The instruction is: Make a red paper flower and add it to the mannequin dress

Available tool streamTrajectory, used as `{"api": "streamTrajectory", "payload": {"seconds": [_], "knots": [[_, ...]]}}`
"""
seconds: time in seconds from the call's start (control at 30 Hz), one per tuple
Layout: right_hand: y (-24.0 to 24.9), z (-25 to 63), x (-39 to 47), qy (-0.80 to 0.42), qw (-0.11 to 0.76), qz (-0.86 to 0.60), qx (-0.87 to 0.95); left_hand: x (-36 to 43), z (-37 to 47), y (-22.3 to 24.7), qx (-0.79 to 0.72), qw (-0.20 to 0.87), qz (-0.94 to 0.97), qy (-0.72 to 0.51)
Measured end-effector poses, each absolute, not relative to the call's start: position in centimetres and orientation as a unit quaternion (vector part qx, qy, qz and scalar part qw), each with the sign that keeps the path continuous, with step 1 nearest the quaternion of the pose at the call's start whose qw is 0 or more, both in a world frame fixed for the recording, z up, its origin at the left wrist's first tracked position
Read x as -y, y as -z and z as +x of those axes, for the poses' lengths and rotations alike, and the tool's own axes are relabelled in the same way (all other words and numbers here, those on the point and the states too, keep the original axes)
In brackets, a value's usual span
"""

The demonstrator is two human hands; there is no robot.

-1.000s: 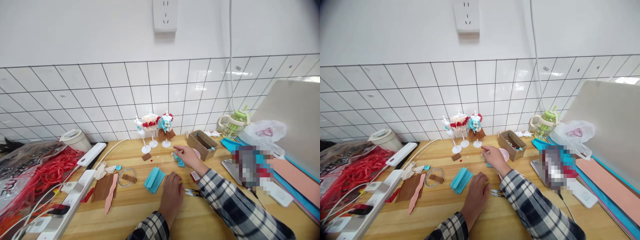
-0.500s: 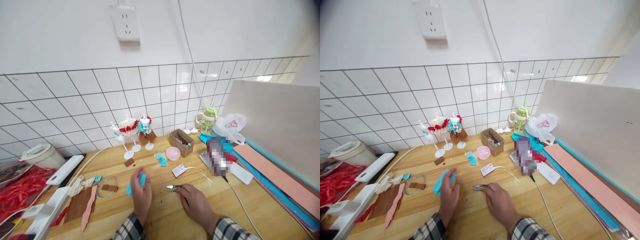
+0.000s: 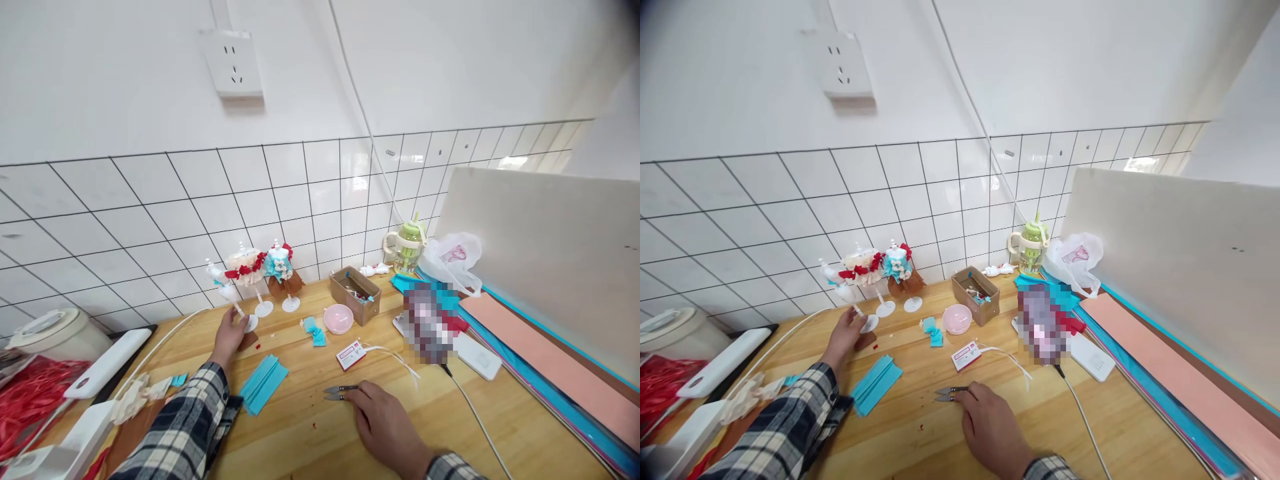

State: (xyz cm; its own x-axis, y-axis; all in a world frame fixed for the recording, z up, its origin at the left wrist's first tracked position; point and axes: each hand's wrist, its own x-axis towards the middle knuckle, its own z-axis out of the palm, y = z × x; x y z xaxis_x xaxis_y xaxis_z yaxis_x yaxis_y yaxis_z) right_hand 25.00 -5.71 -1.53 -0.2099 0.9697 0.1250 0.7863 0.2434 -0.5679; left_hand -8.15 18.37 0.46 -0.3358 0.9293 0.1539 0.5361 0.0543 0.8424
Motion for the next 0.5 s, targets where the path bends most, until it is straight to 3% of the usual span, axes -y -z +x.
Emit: {"api": "streamTrajectory", "payload": {"seconds": [0.27, 0.5], "knots": [[1.9, 25.0, 5.5, -0.171, 0.244, -0.585, 0.754, -17.5, -9.7, 0.6, -0.713, 0.214, 0.541, -0.392], [1.7, 23.6, 6.2, -0.065, 0.279, -0.494, 0.821, -9.3, -9.7, -3.3, -0.680, 0.170, 0.588, -0.404]]}}
